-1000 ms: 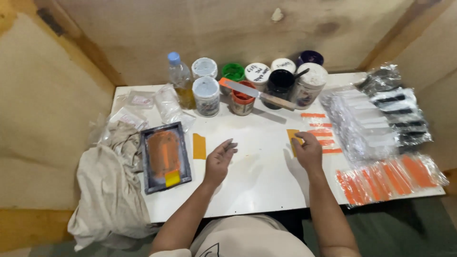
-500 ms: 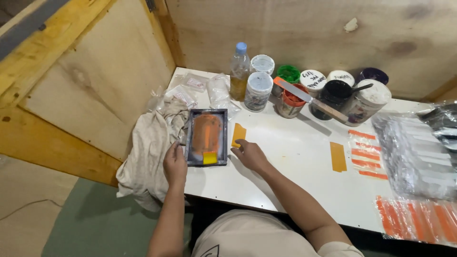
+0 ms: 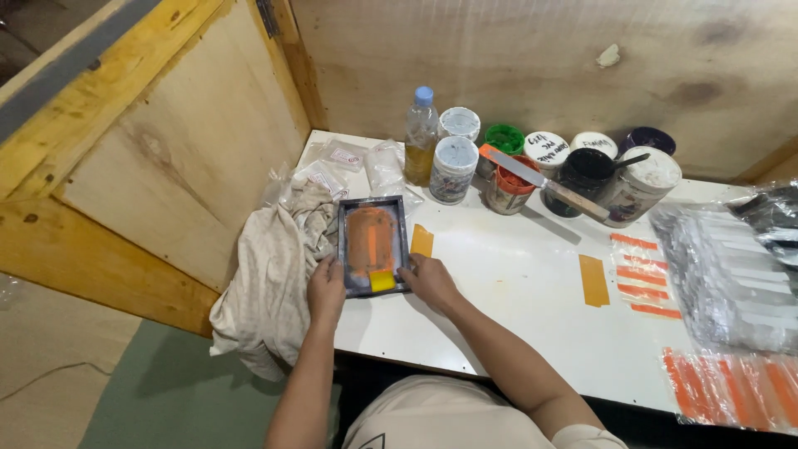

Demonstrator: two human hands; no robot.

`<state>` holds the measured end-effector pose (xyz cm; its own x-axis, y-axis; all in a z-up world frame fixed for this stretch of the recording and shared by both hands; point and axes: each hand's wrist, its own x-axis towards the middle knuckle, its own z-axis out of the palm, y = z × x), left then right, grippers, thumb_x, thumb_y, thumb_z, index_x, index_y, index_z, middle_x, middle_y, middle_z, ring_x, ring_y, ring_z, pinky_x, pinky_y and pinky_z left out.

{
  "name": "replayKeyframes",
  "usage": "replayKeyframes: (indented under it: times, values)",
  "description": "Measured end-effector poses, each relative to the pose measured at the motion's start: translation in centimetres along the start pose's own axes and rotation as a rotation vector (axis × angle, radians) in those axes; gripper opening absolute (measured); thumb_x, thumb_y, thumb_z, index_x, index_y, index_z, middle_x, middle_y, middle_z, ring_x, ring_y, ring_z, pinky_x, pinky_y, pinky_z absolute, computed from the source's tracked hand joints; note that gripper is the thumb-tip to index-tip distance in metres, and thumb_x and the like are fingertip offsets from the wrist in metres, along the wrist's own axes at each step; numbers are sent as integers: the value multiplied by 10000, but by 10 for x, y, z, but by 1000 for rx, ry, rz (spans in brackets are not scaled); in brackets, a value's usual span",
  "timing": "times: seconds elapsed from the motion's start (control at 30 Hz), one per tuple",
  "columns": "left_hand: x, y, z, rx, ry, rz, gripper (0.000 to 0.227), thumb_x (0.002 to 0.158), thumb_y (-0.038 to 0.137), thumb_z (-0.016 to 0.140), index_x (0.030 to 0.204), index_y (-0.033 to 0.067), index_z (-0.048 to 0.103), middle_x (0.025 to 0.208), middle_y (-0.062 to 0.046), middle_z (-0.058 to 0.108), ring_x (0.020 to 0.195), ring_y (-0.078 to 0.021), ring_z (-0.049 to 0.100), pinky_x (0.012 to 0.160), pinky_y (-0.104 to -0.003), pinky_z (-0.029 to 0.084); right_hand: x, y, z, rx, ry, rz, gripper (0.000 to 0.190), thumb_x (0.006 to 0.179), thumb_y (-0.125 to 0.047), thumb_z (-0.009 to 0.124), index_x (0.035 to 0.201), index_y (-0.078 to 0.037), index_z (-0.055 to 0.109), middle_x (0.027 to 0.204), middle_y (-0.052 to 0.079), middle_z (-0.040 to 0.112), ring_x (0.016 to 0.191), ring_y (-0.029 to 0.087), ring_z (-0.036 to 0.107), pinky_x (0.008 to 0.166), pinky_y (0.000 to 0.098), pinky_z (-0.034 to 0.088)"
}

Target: The person uses a yellow sponge to spread orange paint evenly across a rectangular tray. They then wipe the tray's edges and their hands with a cloth. The person places a clear plastic sheet over the tray and smooths it down, followed by using a metal spatula to scrape and level the paint surface.

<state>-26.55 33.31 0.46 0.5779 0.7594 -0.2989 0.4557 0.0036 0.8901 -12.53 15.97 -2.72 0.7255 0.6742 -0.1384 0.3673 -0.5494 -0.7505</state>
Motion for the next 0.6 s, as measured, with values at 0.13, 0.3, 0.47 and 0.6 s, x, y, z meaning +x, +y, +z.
replayKeyframes:
  times: [0.13, 0.3, 0.47, 0.6]
  values:
    - [-10, 11, 8, -23, 3, -13, 492, 1066, 317, 479, 1490, 70, 524, 1434, -174, 598, 1369, -320, 521, 1116, -475, 427, -3, -2, -19, 32, 20, 70, 479, 963, -227, 656, 1332, 75, 612, 925, 233, 764, 861, 324, 755, 713, 403, 592]
    - [-17, 10, 36, -185, -41, 9, 444, 1042, 191, 501, 1456, 41, 558, 1367, -214, 649, 1326, -335, 569, 1078, -457, 457, 4, 23, -36, -11, 127, 132, 433, 927, -275, 694, 1270, -13, 661, 1020, 197, 776, 975, 365, 743, 778, 465, 590]
    - [9, -12, 66, -169, -110, 95, 412, 1027, 171, 542, 1415, 42, 595, 1317, -190, 683, 1277, -305, 612, 1045, -429, 490, 7, 53, -54, 28, 212, 172, 379, 922, -196, 669, 1250, -8, 676, 994, 196, 780, 917, 347, 746, 745, 434, 587]
    - [49, -19, 65, 124, -2, 312, 376, 1018, 255, 563, 1335, 74, 654, 1282, -151, 703, 1253, -333, 622, 1022, -453, 510, 2, 64, -68, 26, 236, 135, 358, 951, -183, 648, 1253, 4, 686, 955, 201, 782, 810, 332, 742, 674, 421, 564]
